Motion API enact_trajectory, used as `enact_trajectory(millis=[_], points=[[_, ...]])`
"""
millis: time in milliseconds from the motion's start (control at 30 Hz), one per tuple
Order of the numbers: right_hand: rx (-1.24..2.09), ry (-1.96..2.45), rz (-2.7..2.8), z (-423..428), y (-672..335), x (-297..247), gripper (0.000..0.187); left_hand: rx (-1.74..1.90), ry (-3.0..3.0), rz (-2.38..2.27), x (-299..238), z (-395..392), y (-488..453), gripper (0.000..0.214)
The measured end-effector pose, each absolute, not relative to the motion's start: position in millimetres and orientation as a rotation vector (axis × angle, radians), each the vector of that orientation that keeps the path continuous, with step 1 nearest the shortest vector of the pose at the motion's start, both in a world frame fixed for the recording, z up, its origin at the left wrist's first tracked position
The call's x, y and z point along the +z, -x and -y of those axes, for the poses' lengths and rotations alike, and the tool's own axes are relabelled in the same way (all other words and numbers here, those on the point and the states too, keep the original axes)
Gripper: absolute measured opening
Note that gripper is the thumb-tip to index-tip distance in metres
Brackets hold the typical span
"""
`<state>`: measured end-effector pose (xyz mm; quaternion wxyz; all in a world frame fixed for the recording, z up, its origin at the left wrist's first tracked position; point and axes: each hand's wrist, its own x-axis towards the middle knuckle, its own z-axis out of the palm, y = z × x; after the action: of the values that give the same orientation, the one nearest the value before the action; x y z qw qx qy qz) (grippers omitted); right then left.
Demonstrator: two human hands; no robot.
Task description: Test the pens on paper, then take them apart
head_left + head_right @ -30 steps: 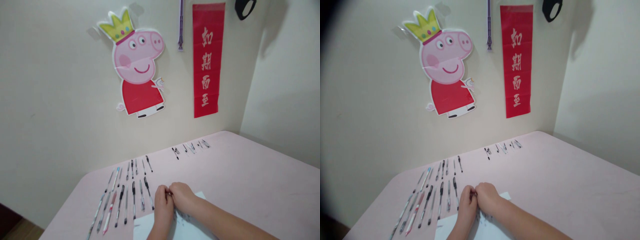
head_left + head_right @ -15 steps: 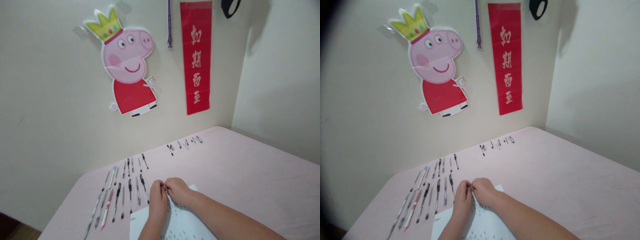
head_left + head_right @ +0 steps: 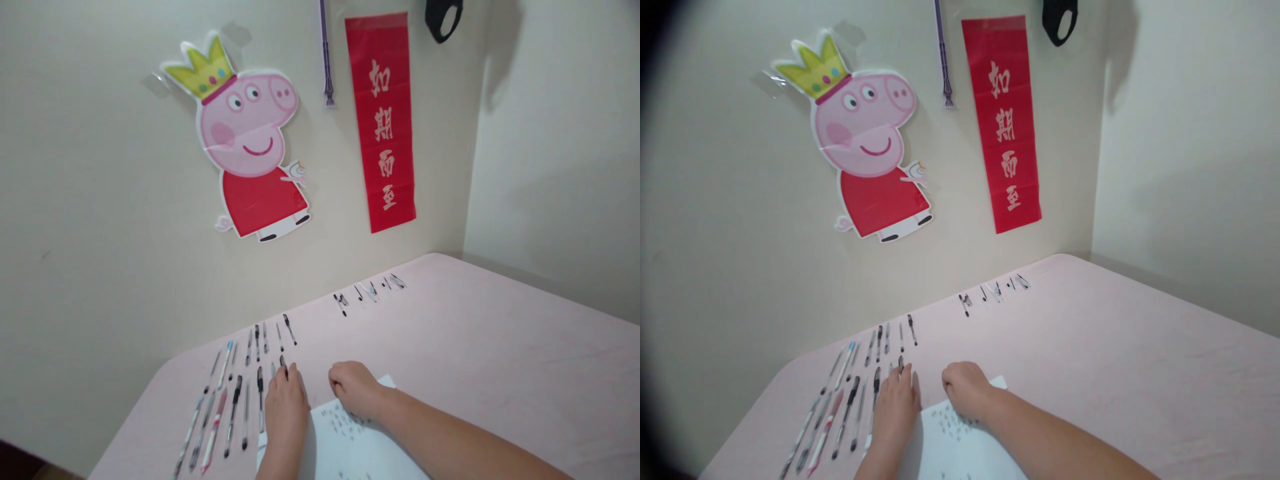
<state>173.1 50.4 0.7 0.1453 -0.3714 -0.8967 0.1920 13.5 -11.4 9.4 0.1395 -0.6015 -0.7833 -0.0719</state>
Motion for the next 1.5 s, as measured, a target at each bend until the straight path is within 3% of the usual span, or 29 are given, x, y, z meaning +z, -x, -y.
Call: enact_trajectory(millis=[300, 500, 600, 767, 900, 1067, 1233, 1367, 1500], points=[[0.354, 1.091, 2.63, -36, -176, 19, 0.022, -0.089, 1.714, 2.503, 38, -3, -21, 0.042], [0.384, 1.032, 2.72, -28, -179, 26, 0.037, -0.062, 1.724, 2.568, 34, -13, -23, 0.063], [0.397, 0.981, 2.766, -27, -177, 25, 0.034, -0.09, 1.708, 2.594, 29, -15, -23, 0.066], [0.429, 0.976, 2.767, -22, -171, 23, 0.025, -0.152, 1.714, 2.633, 31, -12, -22, 0.093], [0.442, 0.975, 2.726, -20, -166, 22, 0.021, -0.322, 1.776, 2.632, 38, -15, -22, 0.067], [0.509, 0.983, 2.637, -25, -159, 18, 0.015, -1.098, 1.912, 2.557, 34, -25, -27, 0.039], [0.65, 1.098, 2.172, -45, -161, 5, 0.015, -1.678, 1.928, 2.468, 17, -28, -36, 0.023], [0.921, 1.028, 1.839, -62, -164, -7, 0.014, -1.838, 1.94, 2.419, 7, -24, -43, 0.021], [1.219, 0.915, 1.57, -68, -164, -10, 0.02, -1.766, 1.956, 2.356, 3, -19, -47, 0.021]])
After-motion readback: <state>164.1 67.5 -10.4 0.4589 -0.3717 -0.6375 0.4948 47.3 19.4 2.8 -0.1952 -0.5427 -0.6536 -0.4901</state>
